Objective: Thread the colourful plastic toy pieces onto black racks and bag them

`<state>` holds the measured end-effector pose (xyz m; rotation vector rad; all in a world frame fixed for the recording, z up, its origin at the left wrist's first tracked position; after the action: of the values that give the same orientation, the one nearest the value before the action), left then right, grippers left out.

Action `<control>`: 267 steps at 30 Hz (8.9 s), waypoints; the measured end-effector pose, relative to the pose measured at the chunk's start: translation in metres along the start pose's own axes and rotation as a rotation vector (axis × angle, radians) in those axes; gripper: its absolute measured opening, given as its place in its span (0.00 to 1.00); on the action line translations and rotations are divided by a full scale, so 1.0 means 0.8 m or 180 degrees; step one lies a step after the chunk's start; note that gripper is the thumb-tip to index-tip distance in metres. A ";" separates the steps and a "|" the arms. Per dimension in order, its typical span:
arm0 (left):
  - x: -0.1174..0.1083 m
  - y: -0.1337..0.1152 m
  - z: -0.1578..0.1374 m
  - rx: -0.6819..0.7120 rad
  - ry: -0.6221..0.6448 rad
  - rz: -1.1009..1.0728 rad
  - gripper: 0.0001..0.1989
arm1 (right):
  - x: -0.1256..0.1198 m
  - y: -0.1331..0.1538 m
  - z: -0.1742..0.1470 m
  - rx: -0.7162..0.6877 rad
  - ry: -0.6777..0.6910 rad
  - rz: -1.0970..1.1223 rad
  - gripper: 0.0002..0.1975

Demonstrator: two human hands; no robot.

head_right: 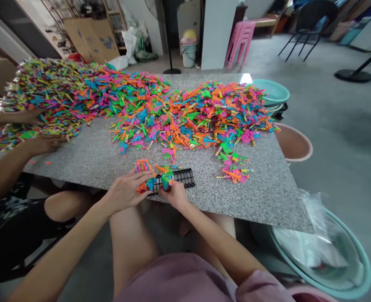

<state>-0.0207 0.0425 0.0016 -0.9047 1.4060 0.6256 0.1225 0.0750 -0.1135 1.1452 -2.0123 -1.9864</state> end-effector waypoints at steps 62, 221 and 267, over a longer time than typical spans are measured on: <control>0.003 -0.003 0.003 0.0097 -0.0719 -0.0201 0.15 | -0.024 0.048 0.088 -0.0081 0.0527 -0.1566 0.14; 0.006 -0.012 0.022 0.0193 0.0036 0.0201 0.14 | -0.111 -0.029 -0.041 -0.0319 -0.0263 0.0308 0.14; 0.013 0.028 0.023 0.0238 -0.0044 -0.0059 0.26 | -0.198 -0.096 -0.152 0.0633 -0.0977 -0.2127 0.08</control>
<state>-0.0283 0.0684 -0.0136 -0.8518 1.3980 0.5608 0.3360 0.0721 -0.0958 1.8562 -2.2091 -2.4127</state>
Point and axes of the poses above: each hand's wrist, its own z-axis towards the middle knuckle, its own x-axis out of the palm, y = z × x, the point moved 5 cm from there along z, towards the middle knuckle, and after that the axes turned 13 degrees about y, right-handed, at the moved point
